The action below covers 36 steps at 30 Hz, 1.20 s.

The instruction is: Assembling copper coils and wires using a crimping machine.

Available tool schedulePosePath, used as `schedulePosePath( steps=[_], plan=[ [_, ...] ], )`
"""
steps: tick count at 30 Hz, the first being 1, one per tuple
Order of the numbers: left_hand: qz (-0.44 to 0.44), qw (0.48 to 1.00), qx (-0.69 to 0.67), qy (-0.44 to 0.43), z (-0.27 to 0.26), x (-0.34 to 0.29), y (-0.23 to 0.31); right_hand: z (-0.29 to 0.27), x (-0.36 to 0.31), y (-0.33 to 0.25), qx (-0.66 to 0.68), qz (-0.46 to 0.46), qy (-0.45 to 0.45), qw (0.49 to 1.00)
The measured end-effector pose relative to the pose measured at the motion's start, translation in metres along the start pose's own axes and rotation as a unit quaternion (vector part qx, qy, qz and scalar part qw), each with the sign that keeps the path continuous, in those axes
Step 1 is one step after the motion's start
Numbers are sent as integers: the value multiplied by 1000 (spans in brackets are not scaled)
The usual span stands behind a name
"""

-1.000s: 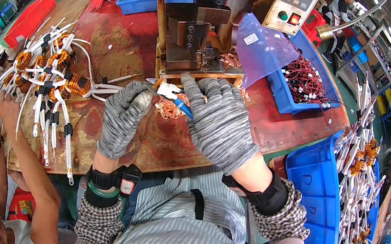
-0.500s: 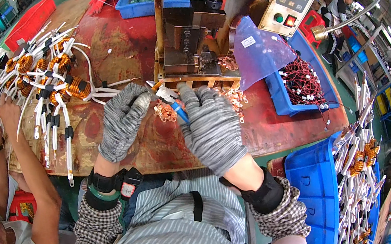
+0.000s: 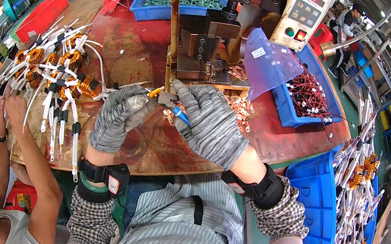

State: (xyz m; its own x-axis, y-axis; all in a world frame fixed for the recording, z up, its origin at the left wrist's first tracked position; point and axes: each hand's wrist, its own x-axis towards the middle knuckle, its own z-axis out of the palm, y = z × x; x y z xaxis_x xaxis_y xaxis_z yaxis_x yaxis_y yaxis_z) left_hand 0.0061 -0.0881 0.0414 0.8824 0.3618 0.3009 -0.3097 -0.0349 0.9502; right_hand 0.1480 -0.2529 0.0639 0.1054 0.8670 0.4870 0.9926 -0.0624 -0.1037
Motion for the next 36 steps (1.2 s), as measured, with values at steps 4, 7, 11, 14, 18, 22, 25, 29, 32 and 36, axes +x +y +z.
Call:
schedulePosePath(
  steps=[4, 7, 11, 14, 18, 22, 25, 29, 32, 36],
  plan=[
    [-7, 1000, -28, 12, 5, 4, 5, 1, -7, -6, 49, 13, 20, 999],
    [-64, 995, -66, 23, 15, 6, 10, -13, -3, -13, 7, 3, 10, 1000],
    [-6, 1000, 6, 14, 14, 9, 11, -14, -3, -21, -142, 79, 14, 987],
    [122, 980, 152, 42, 17, 9, -2, -12, -12, -22, 223, 177, -34, 958],
    [-11, 998, -22, 50, 22, 10, 11, 1, -14, -15, 54, 94, 25, 994],
    [-3, 999, 49, 21, 19, 9, 5, -3, -9, -10, -97, 69, 28, 992],
    [4, 998, 55, 34, 26, 5, 1, -2, -19, -15, 2, 71, 21, 997],
    [6, 978, 205, 35, 40, 10, 15, 2, -22, -15, 10, 106, -7, 994],
    [72, 969, 224, 78, 44, 10, 7, 6, -25, -22, 105, 139, 41, 984],
    [127, 934, 291, 166, 44, 1, -6, 26, -29, -25, 257, 166, 122, 944]
  ],
)
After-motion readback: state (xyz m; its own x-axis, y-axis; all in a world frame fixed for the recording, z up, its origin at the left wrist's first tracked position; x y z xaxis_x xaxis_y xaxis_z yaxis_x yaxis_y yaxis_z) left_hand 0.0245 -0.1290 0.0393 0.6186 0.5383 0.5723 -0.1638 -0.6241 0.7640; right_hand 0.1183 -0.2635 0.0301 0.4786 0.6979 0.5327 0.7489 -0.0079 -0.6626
